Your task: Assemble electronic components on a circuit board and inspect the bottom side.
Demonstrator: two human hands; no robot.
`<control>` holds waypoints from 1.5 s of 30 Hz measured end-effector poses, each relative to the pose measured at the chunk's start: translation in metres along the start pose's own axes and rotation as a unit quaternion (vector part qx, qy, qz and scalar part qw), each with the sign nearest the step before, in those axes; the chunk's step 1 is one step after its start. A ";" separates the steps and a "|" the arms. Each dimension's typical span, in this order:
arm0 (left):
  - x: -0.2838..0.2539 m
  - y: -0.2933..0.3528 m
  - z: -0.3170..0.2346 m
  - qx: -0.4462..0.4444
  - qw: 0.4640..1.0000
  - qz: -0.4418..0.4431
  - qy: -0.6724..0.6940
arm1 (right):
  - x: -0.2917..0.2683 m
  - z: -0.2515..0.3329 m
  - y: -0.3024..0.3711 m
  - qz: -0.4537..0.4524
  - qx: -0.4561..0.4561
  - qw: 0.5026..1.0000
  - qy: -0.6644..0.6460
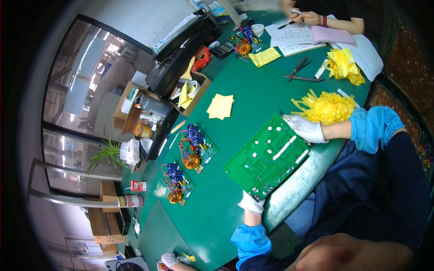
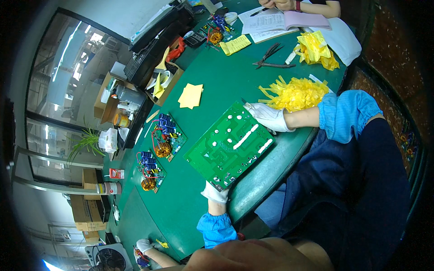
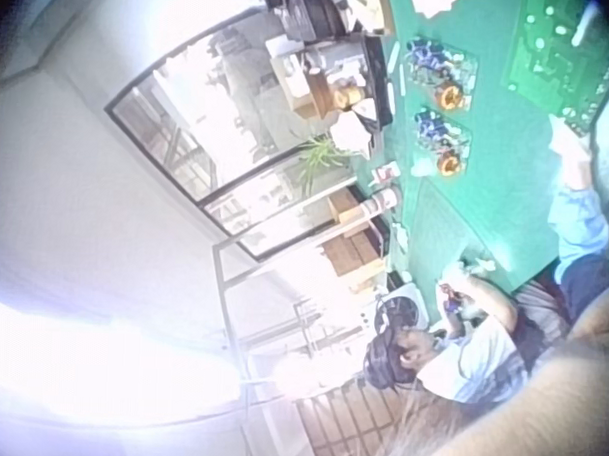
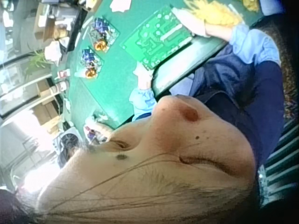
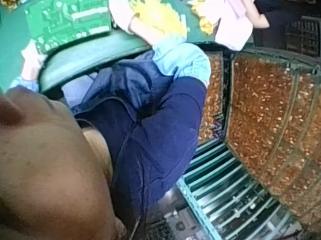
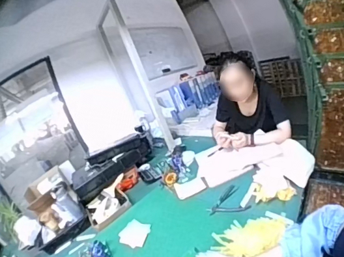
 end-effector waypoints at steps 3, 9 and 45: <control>0.003 -0.001 0.001 -0.007 1.000 -0.021 0.010 | -0.001 -0.006 0.000 -0.049 -0.091 0.993 0.061; 0.003 0.000 -0.002 0.000 1.000 -0.001 0.013 | 0.002 0.001 -0.004 -0.026 -0.073 0.994 0.081; 0.010 0.001 0.000 -0.014 0.998 -0.053 0.002 | -0.001 -0.009 0.000 -0.012 0.006 1.000 -0.028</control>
Point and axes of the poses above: each hand's wrist, its own y-axis away from the middle knuckle, its own x-axis out of the palm, z = x × y, the point moved 7 cm from there along -y, towards the middle knuckle, and after that the axes turned 4 degrees about -y, right-handed, at the moved point
